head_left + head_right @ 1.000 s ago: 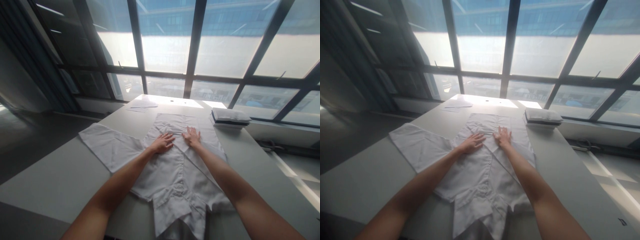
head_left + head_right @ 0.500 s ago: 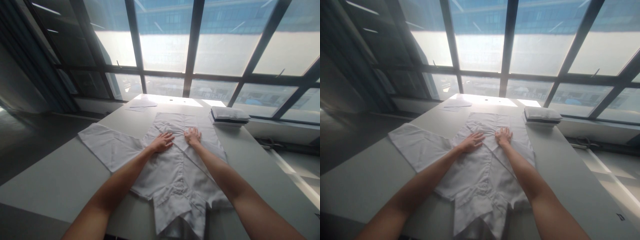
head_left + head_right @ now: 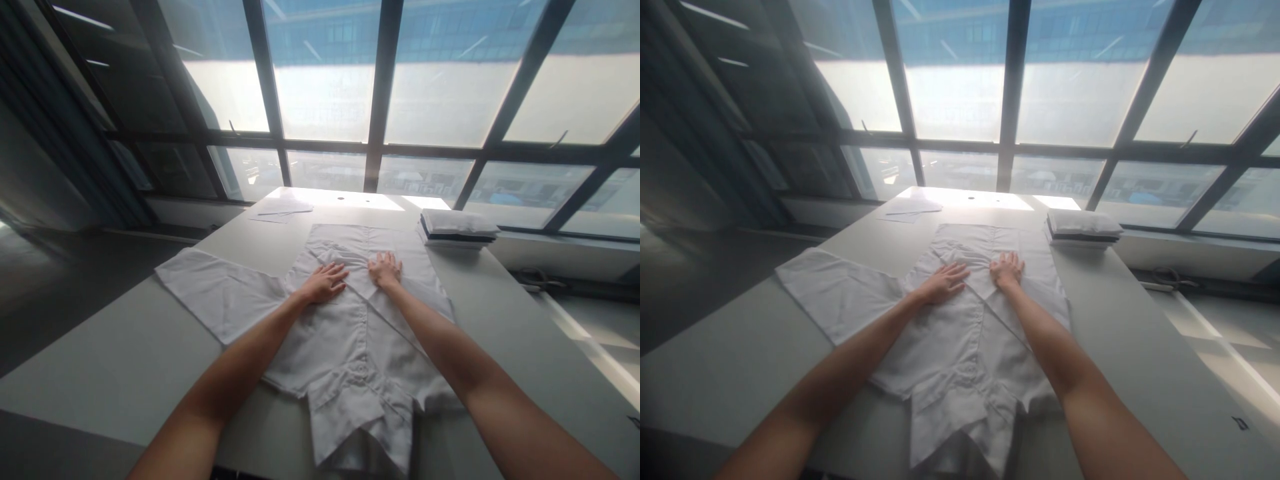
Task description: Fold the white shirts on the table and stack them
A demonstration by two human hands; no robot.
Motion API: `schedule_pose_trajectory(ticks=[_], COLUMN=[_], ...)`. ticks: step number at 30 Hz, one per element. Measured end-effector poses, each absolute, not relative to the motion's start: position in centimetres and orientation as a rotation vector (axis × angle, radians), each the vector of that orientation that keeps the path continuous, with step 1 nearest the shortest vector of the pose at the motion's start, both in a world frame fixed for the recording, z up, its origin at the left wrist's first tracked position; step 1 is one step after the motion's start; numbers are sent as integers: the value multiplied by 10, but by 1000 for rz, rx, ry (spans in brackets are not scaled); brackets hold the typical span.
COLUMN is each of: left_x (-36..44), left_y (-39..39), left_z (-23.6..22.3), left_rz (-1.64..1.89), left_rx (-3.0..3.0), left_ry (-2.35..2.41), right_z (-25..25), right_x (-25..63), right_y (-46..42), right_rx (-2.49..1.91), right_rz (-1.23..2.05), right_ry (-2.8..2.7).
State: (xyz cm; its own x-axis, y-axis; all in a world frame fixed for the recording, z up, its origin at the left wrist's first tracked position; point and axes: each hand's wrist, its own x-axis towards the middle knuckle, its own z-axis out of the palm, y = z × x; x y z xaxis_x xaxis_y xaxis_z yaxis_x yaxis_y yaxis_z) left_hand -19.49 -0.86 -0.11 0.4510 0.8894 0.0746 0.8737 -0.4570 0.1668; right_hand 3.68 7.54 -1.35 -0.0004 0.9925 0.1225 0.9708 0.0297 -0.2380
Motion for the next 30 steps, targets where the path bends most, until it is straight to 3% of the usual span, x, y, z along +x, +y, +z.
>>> schedule_pose_trajectory(ticks=[25, 30], left_x=[-193, -194], left_y=[-11, -9], left_z=[2, 2], left_rz=[219, 228], left_rx=[2556, 2569], left_ry=[1583, 1579], right_z=[-12, -8], right_x=[37, 39], right_y=[75, 72], right_rx=[-1988, -1731], right_rz=[142, 126], right_ry=[-2034, -2131])
